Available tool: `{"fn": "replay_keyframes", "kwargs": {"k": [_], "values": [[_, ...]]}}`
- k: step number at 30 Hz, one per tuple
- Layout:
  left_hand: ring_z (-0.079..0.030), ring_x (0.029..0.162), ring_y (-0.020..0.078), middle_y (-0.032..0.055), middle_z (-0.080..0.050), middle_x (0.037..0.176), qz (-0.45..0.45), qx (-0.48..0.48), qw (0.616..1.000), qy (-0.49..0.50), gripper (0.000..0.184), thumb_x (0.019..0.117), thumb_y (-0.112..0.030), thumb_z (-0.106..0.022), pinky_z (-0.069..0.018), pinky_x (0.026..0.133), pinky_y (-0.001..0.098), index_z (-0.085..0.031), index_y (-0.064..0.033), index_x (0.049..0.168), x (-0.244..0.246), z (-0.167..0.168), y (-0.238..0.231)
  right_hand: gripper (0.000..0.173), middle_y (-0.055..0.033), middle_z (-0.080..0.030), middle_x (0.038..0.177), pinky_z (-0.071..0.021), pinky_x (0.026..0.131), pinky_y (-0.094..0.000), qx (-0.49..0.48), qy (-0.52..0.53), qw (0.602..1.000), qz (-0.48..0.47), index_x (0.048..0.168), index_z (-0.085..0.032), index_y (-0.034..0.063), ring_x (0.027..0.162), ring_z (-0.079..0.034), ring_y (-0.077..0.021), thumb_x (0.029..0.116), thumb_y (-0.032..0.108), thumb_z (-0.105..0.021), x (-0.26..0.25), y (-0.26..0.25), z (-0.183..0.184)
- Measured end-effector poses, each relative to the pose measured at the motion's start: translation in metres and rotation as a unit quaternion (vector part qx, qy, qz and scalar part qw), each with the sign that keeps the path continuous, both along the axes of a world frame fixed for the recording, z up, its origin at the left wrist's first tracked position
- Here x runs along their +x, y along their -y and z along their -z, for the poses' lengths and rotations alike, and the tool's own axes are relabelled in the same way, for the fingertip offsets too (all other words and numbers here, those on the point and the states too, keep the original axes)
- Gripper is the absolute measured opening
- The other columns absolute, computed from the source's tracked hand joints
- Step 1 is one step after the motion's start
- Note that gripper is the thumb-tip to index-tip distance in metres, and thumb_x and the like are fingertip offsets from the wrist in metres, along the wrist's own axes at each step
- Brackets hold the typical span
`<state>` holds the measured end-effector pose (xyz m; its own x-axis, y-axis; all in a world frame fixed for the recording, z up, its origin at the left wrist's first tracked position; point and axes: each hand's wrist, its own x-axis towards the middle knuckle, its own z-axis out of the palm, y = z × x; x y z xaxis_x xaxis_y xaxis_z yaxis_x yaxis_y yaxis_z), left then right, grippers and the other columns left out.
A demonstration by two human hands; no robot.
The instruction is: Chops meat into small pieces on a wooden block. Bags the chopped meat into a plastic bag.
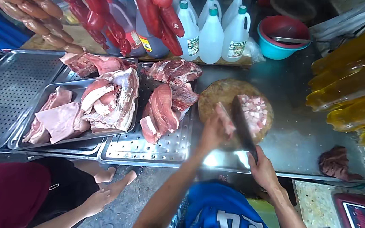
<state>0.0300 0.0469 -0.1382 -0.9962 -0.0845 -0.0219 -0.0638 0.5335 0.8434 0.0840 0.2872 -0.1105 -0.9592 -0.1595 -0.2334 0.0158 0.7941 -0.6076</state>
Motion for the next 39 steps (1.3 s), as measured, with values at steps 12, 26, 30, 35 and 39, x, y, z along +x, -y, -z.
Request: {"fn": "replay_keyframes", "kwargs": {"k": [12, 26, 30, 35, 39], "values": [[-0.067, 0.111, 0.023, 0.0196, -0.048, 0.149, -0.02, 0.008, 0.995, 0.096, 0.068, 0.0901, -0.02, -0.074, -0.0586, 0.095, 0.0354, -0.047, -0.0121, 0.152, -0.013, -0.014, -0.013, 0.035, -0.0022, -0.064, 0.074, -0.0562, 0.063, -0.0408, -0.012, -0.009, 1.0, -0.02, 0.131, -0.058, 0.0134, 0.063, -0.064, -0.0169, 0.1045, 0.035, -0.051, 0.001, -0.002, -0.012], [-0.07, 0.09, 0.0238, 0.0173, -0.058, 0.135, -0.221, 0.161, 0.962, -0.029, 0.066, 0.0915, -0.004, -0.066, -0.0617, 0.077, 0.0422, -0.04, -0.0076, 0.152, -0.008, -0.008, 0.032, 0.039, -0.013, -0.068, 0.079, -0.059, 0.062, -0.0449, -0.001, -0.282, 0.959, -0.005, 0.13, -0.056, -0.0047, 0.065, -0.068, -0.0247, 0.1059, 0.026, -0.049, -0.009, 0.068, -0.063], [-0.063, 0.12, 0.0283, 0.0189, -0.056, 0.141, -0.105, 0.083, 0.991, 0.016, 0.051, 0.0948, -0.017, -0.068, -0.0553, 0.101, 0.0454, -0.056, -0.0091, 0.144, -0.025, -0.022, 0.016, 0.051, -0.0188, -0.072, 0.1, -0.0579, 0.083, -0.0575, 0.157, 0.043, 0.986, -0.046, 0.149, -0.044, 0.0044, 0.091, -0.073, -0.0374, 0.1078, 0.034, -0.044, -0.027, 0.077, -0.021], [-0.061, 0.124, 0.0344, 0.019, -0.045, 0.154, 0.004, -0.048, 0.991, 0.123, 0.059, 0.0913, -0.026, -0.072, -0.0546, 0.1, 0.0541, -0.055, -0.0146, 0.147, -0.047, -0.031, -0.002, 0.04, -0.0118, -0.068, 0.083, -0.0582, 0.072, -0.048, 0.042, -0.008, 0.999, -0.023, 0.134, -0.053, 0.0025, 0.074, -0.069, -0.0266, 0.1063, 0.031, -0.05, -0.02, 0.049, -0.005], [-0.062, 0.121, 0.0383, 0.0206, -0.037, 0.159, 0.033, -0.099, 0.979, 0.177, 0.062, 0.0892, -0.029, -0.072, -0.055, 0.096, 0.0577, -0.054, -0.0162, 0.147, -0.057, -0.04, -0.001, 0.035, -0.0028, -0.061, 0.065, -0.0556, 0.053, -0.0369, -0.079, -0.128, 0.987, 0.051, 0.12, -0.06, 0.0003, 0.053, -0.061, -0.0141, 0.1021, 0.029, -0.051, 0.003, 0.042, 0.043]]}}
